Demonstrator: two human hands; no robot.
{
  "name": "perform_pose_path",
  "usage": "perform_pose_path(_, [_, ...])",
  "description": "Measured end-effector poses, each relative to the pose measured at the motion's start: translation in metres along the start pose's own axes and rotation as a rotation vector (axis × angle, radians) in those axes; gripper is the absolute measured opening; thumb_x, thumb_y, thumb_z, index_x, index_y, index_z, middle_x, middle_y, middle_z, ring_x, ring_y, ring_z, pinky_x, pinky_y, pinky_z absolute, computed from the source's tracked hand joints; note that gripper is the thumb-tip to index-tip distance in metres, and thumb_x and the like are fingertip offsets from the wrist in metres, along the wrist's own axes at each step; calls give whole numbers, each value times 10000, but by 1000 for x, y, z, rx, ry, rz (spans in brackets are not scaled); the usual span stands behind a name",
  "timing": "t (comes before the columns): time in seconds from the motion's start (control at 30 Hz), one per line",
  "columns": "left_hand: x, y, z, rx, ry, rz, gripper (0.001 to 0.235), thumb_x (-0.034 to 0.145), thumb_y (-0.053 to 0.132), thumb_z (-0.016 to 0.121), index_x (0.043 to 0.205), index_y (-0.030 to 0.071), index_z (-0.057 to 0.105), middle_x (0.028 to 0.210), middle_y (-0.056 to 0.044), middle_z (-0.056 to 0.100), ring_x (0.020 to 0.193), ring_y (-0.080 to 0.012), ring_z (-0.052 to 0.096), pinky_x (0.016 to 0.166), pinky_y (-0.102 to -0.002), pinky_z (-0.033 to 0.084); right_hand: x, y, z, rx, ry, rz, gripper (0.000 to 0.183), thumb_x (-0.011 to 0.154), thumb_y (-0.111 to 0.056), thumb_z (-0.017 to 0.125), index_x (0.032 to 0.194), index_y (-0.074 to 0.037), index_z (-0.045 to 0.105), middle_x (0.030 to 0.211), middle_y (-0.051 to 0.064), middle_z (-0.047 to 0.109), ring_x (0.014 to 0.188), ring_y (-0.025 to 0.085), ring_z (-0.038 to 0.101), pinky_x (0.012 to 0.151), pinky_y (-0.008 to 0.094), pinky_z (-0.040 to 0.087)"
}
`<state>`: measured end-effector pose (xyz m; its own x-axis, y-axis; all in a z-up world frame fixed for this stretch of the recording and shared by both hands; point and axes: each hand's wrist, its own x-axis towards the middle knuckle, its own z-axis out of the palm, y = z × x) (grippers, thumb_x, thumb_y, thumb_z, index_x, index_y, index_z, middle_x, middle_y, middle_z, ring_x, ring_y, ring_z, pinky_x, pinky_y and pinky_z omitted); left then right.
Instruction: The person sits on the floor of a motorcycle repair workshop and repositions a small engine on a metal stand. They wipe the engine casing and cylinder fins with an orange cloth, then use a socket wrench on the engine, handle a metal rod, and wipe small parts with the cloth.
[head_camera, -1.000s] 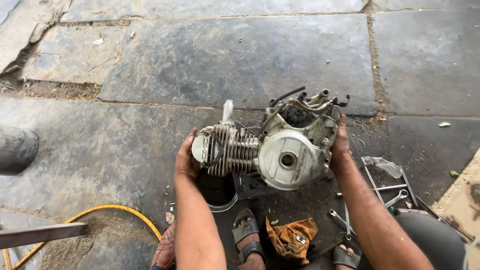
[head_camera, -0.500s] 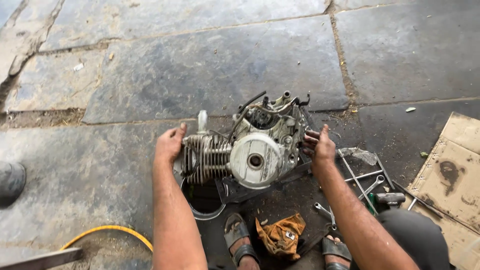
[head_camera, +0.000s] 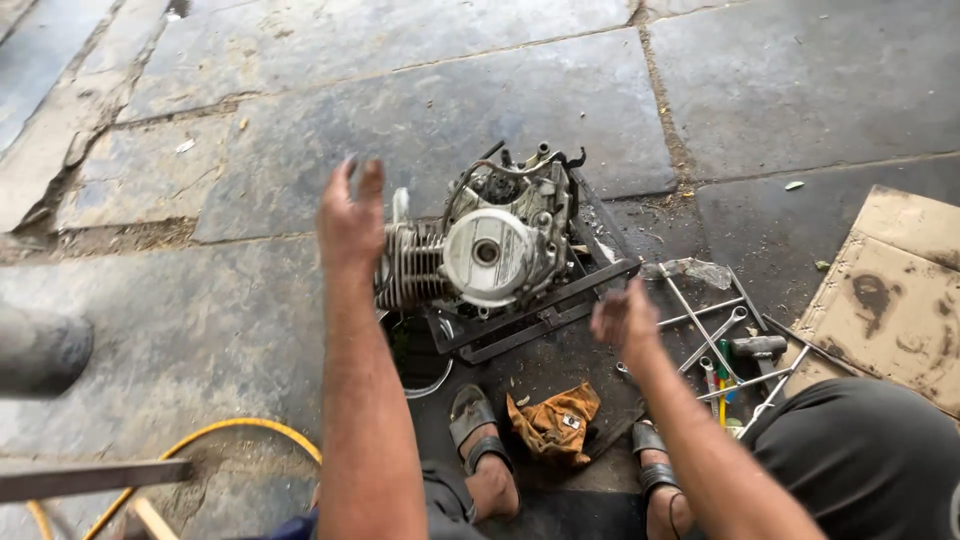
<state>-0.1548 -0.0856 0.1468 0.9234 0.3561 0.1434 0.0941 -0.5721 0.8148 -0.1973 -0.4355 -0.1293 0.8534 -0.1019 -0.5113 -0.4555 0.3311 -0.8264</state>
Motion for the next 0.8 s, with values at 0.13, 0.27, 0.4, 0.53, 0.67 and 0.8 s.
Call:
perform_pose_path(0.13, [-66, 40, -10, 58, -11, 183, 1128, 832, 935, 320, 1477, 35, 536, 1520, -244, 536, 1425, -407, 507, 1132, -565, 453, -24, 134, -2, -1030, -168, 75, 937, 862, -633, 755, 1530, -72, 415, 1512, 180, 552, 1250, 308, 686, 1165, 461, 477])
perform_pose_path(0.27, [-122, 40, -13, 136, -68, 433, 906, 954, 793, 422, 1329, 4, 661, 1376, -236, 658, 1302, -391, 612, 1076, -503, 470, -77, 181, 10, -1754, -552, 10, 851, 894, -315, 790, 1601, -293, 316, 1652, 166, 253, 1479, 365, 346, 1184, 550, 377])
perform_pose_path(0.4, [-133, 6, 1, 262, -26, 386, 841, 938, 738, 477, 1270, -2, 700, 1264, -222, 711, 1222, -388, 657, 1043, -501, 487, -60, 234, -4, -1881, -682, -221, 470, 922, -192, 668, 1389, -222, 618, 1497, 130, 496, 1385, 341, 486, 1150, 504, 437])
perform_pose_path(0.53, [-139, 29, 4, 167, -56, 399, 864, 933, 762, 510, 1263, -17, 689, 1258, -233, 709, 1233, -384, 669, 1025, -480, 515, -36, 216, 8, -1628, -584, -124, 358, 954, -306, 664, 1297, -213, 701, 1375, 131, 602, 1304, 314, 550, 1136, 497, 435])
perform_pose_path(0.67, [-148, 35, 17, 163, -95, 366, 860, 900, 784, 504, 1277, 35, 696, 1285, -206, 714, 1233, -359, 680, 1017, -470, 537, -17, 167, 21, -687, -351, 223, 490, 711, -268, 817, 1145, -97, 666, 1059, 126, 748, 1002, 270, 738, 914, 441, 628])
perform_pose_path(0.8, [-163, 12, 40, 217, -265, 334, 855, 891, 753, 457, 1411, 98, 633, 1420, -206, 646, 1343, -368, 579, 1079, -513, 474, -13, 92, 31, -238, -530, 181, 581, 704, -266, 846, 1162, 58, 698, 1045, 163, 739, 914, 228, 727, 811, 400, 625])
